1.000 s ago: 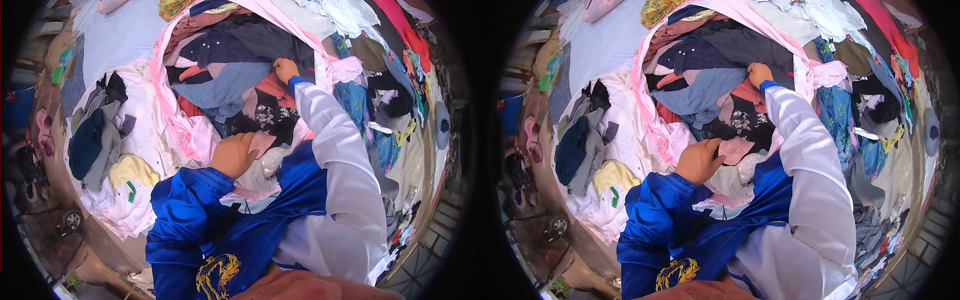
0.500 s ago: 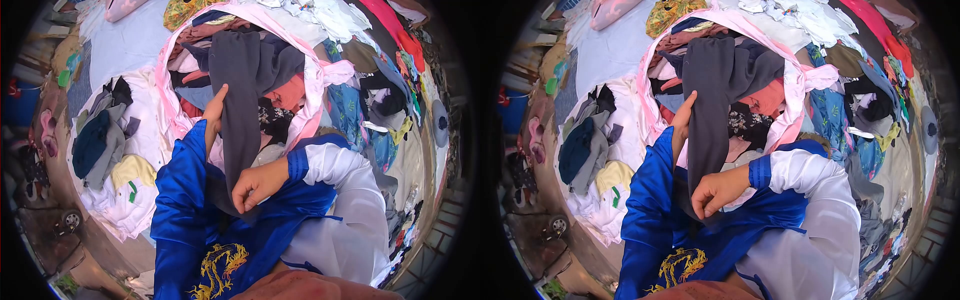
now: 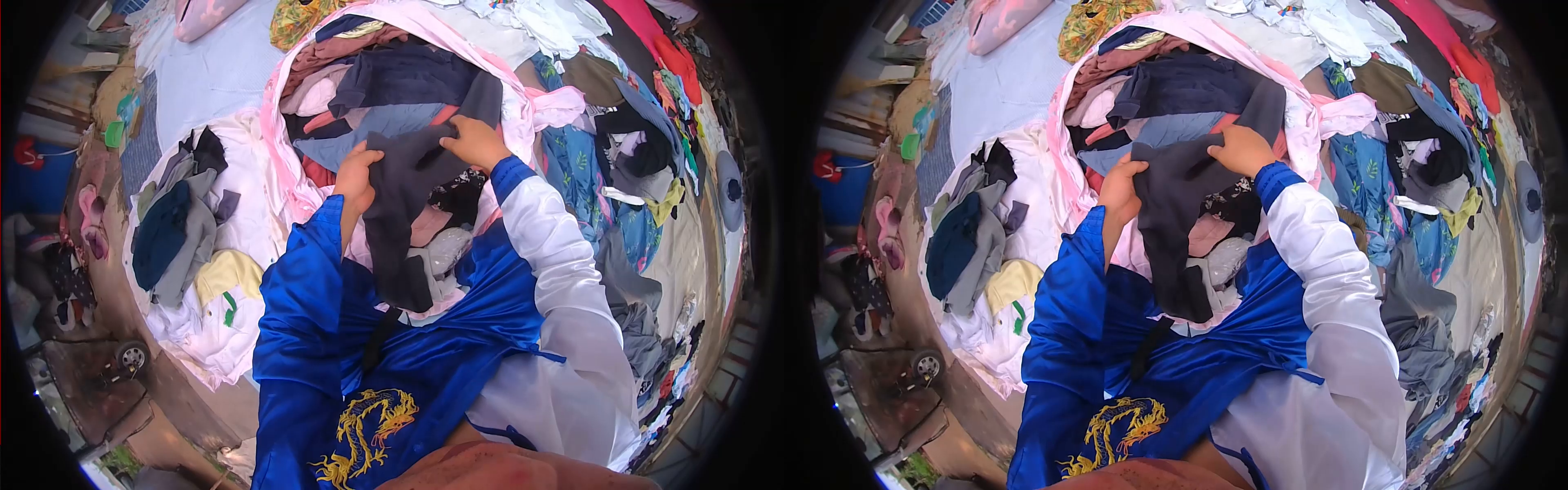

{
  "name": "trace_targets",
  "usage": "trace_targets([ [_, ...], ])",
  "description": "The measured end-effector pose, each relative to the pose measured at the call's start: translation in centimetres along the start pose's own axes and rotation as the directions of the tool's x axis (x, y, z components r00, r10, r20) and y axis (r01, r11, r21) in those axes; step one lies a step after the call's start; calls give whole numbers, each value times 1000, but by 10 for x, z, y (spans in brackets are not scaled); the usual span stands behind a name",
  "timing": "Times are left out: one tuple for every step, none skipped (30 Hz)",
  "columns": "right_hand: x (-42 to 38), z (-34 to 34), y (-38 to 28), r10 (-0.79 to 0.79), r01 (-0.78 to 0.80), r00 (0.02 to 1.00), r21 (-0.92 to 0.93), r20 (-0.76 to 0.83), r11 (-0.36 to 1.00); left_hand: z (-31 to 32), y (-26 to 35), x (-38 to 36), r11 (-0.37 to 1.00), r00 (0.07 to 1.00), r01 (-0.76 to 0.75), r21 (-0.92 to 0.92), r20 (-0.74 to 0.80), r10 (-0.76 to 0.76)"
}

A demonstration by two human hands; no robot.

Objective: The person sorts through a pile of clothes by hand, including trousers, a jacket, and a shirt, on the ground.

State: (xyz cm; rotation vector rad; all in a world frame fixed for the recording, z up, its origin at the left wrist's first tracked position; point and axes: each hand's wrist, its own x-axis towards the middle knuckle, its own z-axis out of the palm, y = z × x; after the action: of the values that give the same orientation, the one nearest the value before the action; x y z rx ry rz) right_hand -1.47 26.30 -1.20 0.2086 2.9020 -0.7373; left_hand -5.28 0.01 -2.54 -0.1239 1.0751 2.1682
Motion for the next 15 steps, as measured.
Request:
trace_targets([
  [11,2,16,30,-27,997,42,-68,999,8,7,-9,1000,999,-29,-5,39,30],
  [24,8,34,62,-51,989,88,-134,995,15,14,-19,996,991,-80,27,106,77],
  [42,23,57,146,-115,979,206,-145,972,22,19,-30,990,978,-130,56,174,119],
  [45,15,56,196,-178,981,411,-2,894,28,23,-43,980,958,-181,81,241,157],
  [45,0,49,211,-258,966,584,149,770,32,28,-57,987,932,-149,67,343,117],
  [40,0,42,131,-251,967,723,218,644,33,33,-72,992,894,-117,56,441,81],
  [36,0,36,49,-274,957,833,286,481,33,37,-81,995,845,-85,47,533,47],
  [32,1,29,-33,-323,936,894,350,311,29,35,-78,998,846,-64,30,531,38],
  [21,5,9,-134,-302,932,926,337,226,24,29,-68,999,848,-44,9,529,33],
  [12,10,-10,-235,-285,921,948,312,140,22,21,-59,999,848,-30,-12,529,32],
  [6,17,-25,-334,-329,871,933,360,147,25,12,-52,982,960,-34,188,280,-20],
  [-1,29,-39,-428,-372,810,915,402,155,19,-4,-44,929,995,-28,369,95,-8],
  [-9,47,-52,-337,-378,853,917,398,127,7,-23,-36,846,995,18,532,-93,38],
  [-17,46,-70,-248,-355,895,929,370,105,0,-33,-33,740,955,101,665,-273,115],
  [-16,51,-72,-248,-369,892,926,377,81,2,-36,-37,783,940,111,612,-320,117],
])
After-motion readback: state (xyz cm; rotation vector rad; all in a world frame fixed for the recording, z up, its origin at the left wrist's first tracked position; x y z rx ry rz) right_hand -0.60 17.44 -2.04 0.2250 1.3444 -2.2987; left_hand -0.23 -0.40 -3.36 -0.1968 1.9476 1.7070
